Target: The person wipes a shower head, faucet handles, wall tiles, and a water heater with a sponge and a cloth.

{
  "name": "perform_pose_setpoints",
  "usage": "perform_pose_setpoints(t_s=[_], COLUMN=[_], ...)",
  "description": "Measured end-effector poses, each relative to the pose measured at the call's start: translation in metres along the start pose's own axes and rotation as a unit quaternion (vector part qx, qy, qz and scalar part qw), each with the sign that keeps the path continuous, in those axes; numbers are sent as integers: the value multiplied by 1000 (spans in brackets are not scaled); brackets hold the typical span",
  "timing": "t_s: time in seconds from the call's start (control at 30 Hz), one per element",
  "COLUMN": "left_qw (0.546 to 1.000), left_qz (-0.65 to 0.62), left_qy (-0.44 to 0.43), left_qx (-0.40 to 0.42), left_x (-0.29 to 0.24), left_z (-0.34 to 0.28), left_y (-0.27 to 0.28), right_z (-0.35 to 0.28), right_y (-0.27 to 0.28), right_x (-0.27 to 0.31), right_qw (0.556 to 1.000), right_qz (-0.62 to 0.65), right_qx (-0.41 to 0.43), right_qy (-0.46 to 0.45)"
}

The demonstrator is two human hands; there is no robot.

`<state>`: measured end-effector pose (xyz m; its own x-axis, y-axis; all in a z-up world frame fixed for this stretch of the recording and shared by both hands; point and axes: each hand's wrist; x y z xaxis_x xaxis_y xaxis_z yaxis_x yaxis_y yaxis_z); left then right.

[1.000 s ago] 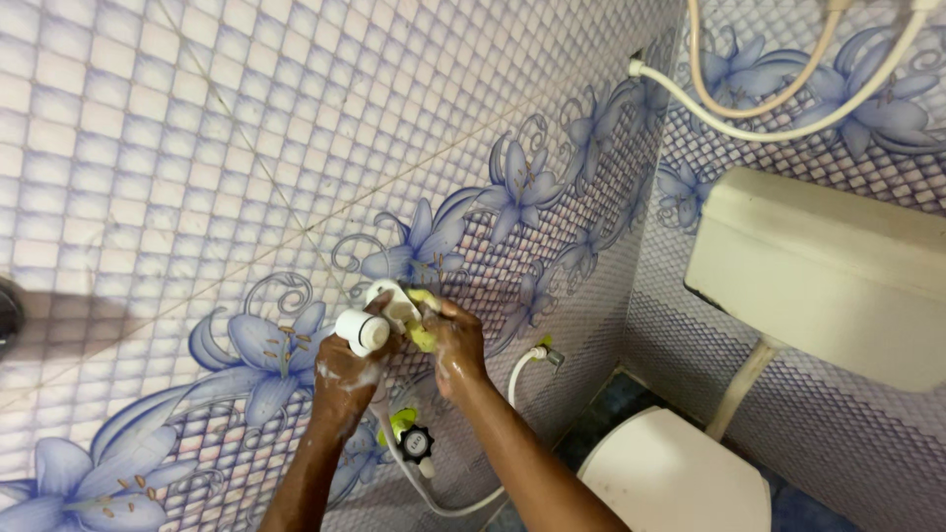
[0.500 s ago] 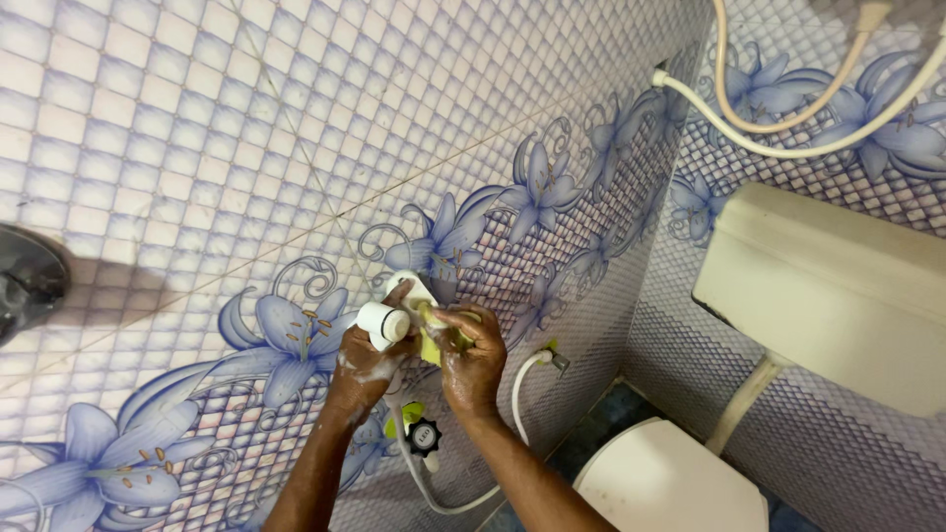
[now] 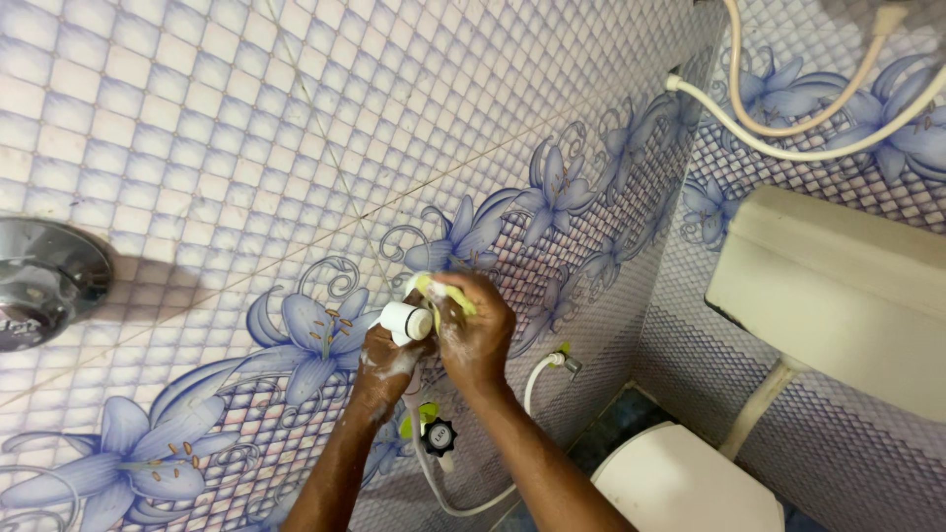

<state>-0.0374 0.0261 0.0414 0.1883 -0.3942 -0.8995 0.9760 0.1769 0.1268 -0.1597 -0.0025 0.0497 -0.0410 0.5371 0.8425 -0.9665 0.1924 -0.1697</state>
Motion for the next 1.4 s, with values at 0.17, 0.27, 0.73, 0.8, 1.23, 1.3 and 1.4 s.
perform_pose_setpoints(t_s=[0.17,0.27,0.73,0.8,1.23,1.3,1.4], left_qw=[997,995,980,978,989,984,978], left_qz=[50,68,66,89,47,76,71], left_qy=[6,-2,-8,-43,-47,-119,-188], left_qx=[-50,-78,-188,-183,-130,-107,-49], left_x=[4,2,0,3,8,11,13], left_z=[-4,-4,-9,-13,-12,-10,-3], left_y=[-4,-4,-12,-15,-16,-17,-9], right_z=[23,23,52,38,29,22,35], right_y=[-1,17,20,17,17,24,35], right_x=[4,9,-7,-13,-58,-73,-78], right_qw=[987,964,981,988,894,861,890], right_qz=[-157,-240,-170,-41,233,291,230], right_qx=[-9,100,94,47,55,125,178], right_qy=[-29,47,2,-141,-379,-397,-351])
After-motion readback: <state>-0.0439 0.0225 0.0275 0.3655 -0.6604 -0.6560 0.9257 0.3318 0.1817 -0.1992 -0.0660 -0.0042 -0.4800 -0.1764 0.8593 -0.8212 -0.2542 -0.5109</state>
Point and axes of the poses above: each hand's wrist, its own z-axis towards the middle knuckle, its own y-axis out of the back of the hand, x = y × z, and after that the axes turned 15 degrees about -y, right-handed
